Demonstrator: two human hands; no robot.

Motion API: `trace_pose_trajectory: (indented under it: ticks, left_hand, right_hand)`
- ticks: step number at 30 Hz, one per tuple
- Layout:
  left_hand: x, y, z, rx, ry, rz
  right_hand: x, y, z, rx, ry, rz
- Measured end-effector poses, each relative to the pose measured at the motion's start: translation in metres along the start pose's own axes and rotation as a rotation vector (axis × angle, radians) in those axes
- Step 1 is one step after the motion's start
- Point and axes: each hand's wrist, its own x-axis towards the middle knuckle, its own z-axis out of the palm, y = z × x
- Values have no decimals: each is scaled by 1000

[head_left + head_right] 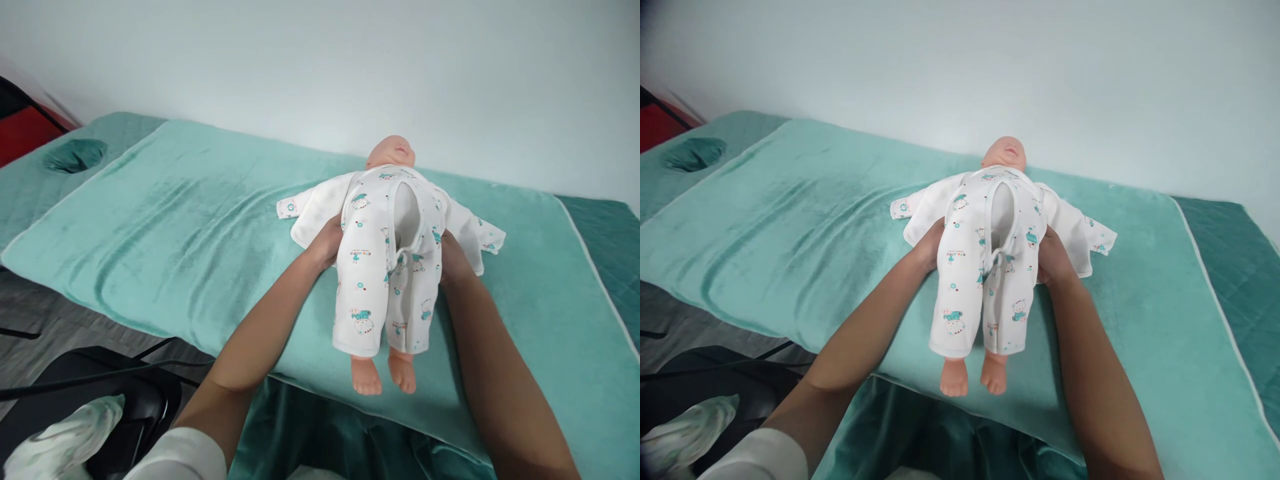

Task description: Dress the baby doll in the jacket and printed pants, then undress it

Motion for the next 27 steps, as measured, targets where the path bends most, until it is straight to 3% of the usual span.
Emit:
trace_pose_trajectory:
  ticks: [3,6,14,18,23,27]
  left_hand:
    - [1,-1,-1,1,0,-1]
    - [1,-2,-2,14,-10,-2]
    - [-1,3,0,59,-18,4]
    - [-1,3,-1,65,-27,-5]
    - [-1,3,0,73,-34,-23]
    - [-1,4,1,41,-23,-22]
  right_hand:
    - [0,-1,2,104,6,77]
    - [1,2,3,100,-3,66]
    - [7,10,-6,-331,9,-153]
    - [11,16,-7,-391,26,-206]
    - [10,23,-8,-506,161,-197]
    - [7,22,-5,-493,157,-241]
